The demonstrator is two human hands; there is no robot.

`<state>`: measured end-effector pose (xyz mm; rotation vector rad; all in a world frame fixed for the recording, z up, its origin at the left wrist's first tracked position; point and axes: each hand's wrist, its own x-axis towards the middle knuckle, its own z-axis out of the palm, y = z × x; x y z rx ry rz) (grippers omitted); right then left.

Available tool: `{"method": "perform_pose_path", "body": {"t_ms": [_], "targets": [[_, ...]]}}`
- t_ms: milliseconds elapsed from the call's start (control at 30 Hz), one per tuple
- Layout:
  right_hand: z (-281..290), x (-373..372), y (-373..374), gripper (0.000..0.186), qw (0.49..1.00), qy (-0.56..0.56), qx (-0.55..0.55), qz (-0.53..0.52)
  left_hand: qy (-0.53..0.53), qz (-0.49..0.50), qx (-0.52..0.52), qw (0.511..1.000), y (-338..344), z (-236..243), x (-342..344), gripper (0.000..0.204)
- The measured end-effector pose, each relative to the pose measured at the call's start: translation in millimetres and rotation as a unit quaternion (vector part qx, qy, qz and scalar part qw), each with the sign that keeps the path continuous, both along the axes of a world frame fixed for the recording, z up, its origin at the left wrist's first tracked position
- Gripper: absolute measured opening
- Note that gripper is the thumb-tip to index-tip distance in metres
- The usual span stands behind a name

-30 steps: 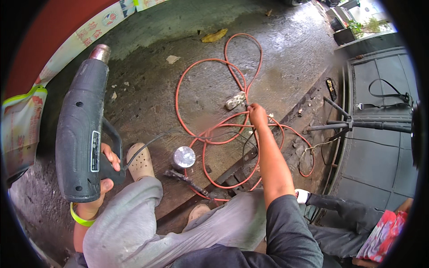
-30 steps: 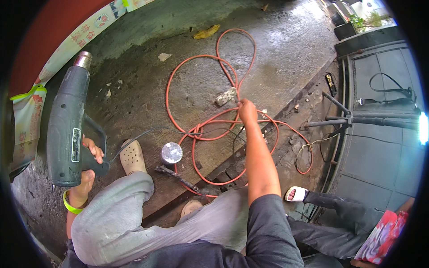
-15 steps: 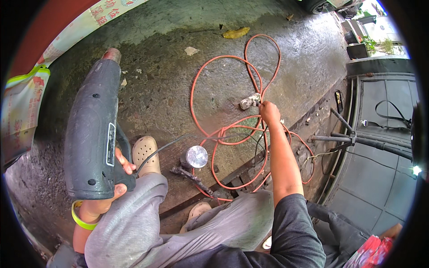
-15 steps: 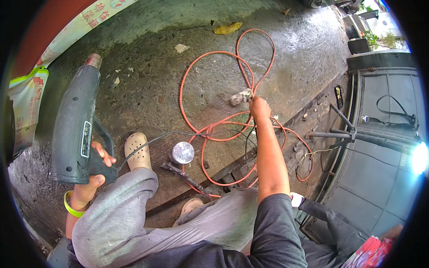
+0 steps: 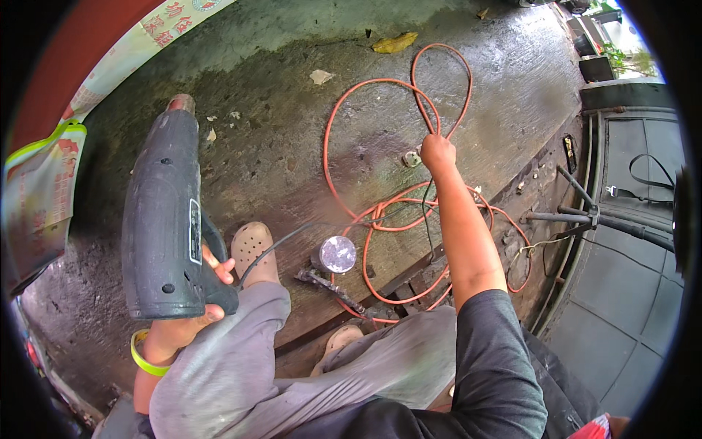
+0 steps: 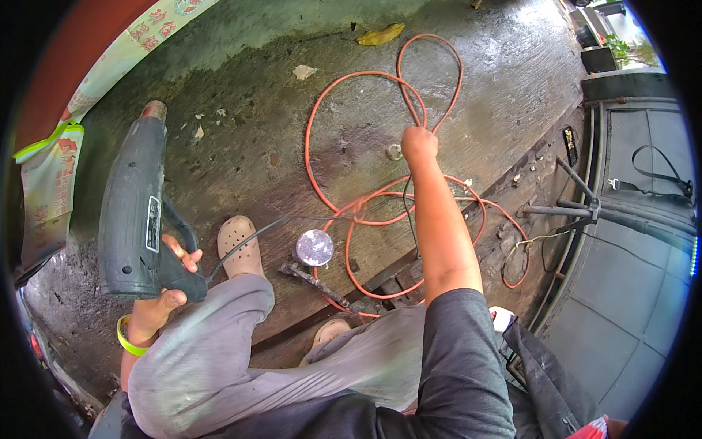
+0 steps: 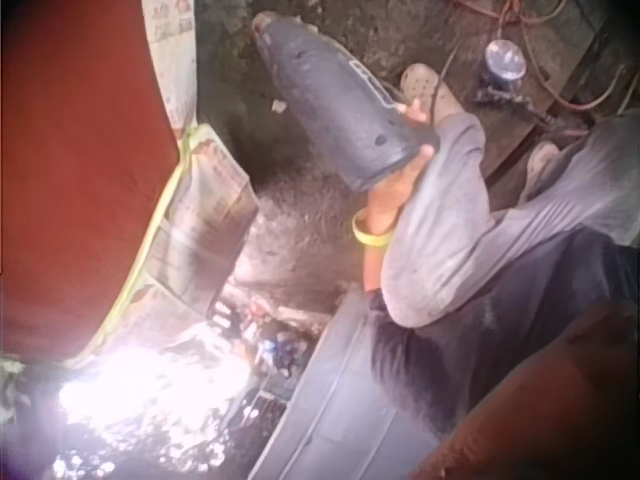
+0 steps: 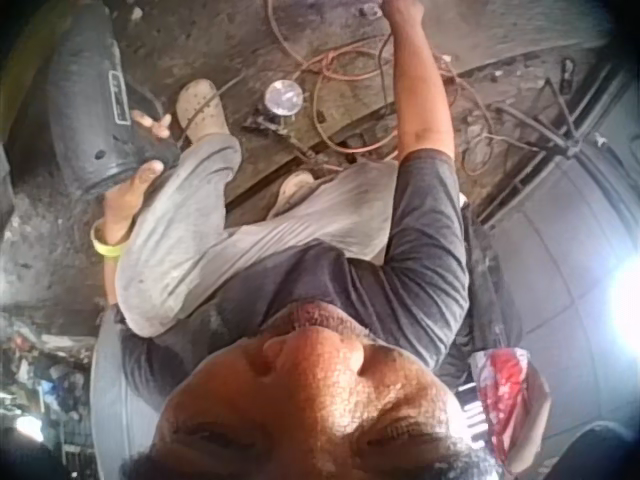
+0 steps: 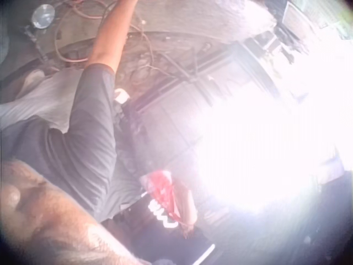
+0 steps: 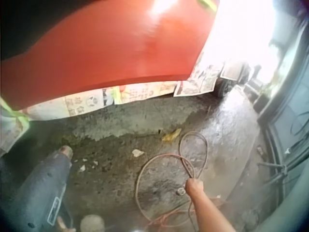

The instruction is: The person walks to a red car door, picks up a spray gun and a heat gun, and sits on the ground. They wipe the door surface, then use the heat gun to warm the paint while spraying it with the spray gun. The person repeatedly wipes and heats the door surface.

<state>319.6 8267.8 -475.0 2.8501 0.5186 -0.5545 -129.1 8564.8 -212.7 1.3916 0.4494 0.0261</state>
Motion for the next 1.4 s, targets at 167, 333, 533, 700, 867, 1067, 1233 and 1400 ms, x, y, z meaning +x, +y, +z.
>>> {"method": "perform_pose_path", "body": {"t_ms": [167, 333, 533, 700, 867, 1067, 1233, 1400], "targets": [[12, -4, -5, 0.028, 0.998, 0.025, 0.024, -0.048, -0.048, 0.017, -0.018, 0.999, -2, 5, 15, 0.072], [58, -68, -9, 0.033, 0.981, -0.168, 0.072, 0.066, -0.081, 0.033, -0.015, 0.996, -2, 3, 21, 0.068], [98, -234, -21, 0.026, 0.926, 0.334, 0.089, 0.152, -0.052, 0.052, -0.072, 0.995, -5, -6, 25, 0.086], [46, -335, -47, 0.057, 0.844, 0.512, 0.009, 0.159, -0.073, 0.03, -0.098, 0.992, -6, -18, 40, 0.077], [4, -372, -49, 0.073, 0.866, 0.436, 0.237, 0.06, -0.092, 0.053, 0.001, 0.994, -12, -28, 43, 0.059], [-3, -380, -41, 0.061, 0.861, 0.4, 0.314, -0.017, -0.062, 0.097, 0.155, 0.981, -10, -14, 39, 0.047], [1, -390, -47, 0.062, 0.829, 0.374, 0.411, 0.061, -0.061, 0.151, 0.129, 0.978, -17, -10, 39, 0.039], [76, -382, -44, 0.056, 0.761, 0.463, 0.453, -0.042, -0.067, 0.169, 0.075, 0.981, -9, -11, 38, 0.035]]}}
